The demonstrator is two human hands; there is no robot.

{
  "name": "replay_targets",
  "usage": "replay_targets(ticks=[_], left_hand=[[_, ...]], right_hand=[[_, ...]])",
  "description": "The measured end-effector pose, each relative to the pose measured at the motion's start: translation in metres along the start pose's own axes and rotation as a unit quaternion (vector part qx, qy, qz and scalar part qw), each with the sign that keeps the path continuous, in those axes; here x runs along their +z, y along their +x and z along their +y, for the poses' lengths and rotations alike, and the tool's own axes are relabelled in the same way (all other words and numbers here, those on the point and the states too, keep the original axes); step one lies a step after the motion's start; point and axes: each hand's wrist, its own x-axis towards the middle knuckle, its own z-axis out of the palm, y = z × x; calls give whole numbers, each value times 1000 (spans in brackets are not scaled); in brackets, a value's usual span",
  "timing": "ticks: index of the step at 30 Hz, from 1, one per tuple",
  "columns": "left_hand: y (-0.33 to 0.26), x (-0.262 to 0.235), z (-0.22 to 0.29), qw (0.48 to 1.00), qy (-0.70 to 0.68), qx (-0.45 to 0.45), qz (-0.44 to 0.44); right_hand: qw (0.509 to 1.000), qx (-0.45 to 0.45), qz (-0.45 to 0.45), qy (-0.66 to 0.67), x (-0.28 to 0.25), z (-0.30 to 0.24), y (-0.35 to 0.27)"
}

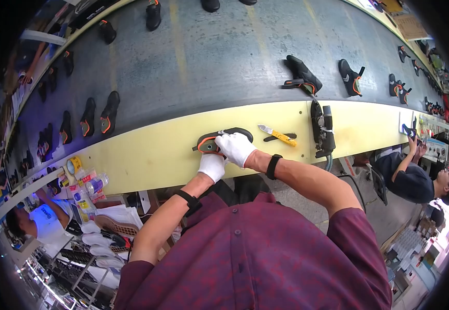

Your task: Buffing and finishing the edges of shoe uppers on an industrial assembly line.

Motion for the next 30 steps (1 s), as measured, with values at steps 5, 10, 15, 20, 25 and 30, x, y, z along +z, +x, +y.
replay_targets(ticks=[5,10,15,20,25,30], left_hand=[[-8,-31,9,1000,12,-9,-21],[-46,-116,12,998,6,-44,51],[-22,-76,-49,965,-84,100,228],[-7,-66,-59,961,-133,133,204],[0,-77,-54,968,-140,119,169],[-6,-87,-46,973,-122,116,155]], right_hand=[[1000,14,-22,6,0,-7,2],[1000,8,2,-17,-9,2,-3],[1000,1,-28,5,-14,-8,12],[999,11,-38,-15,-17,-3,18],[998,-30,-24,-46,-7,3,12],[1000,-16,18,-15,-7,-9,7]])
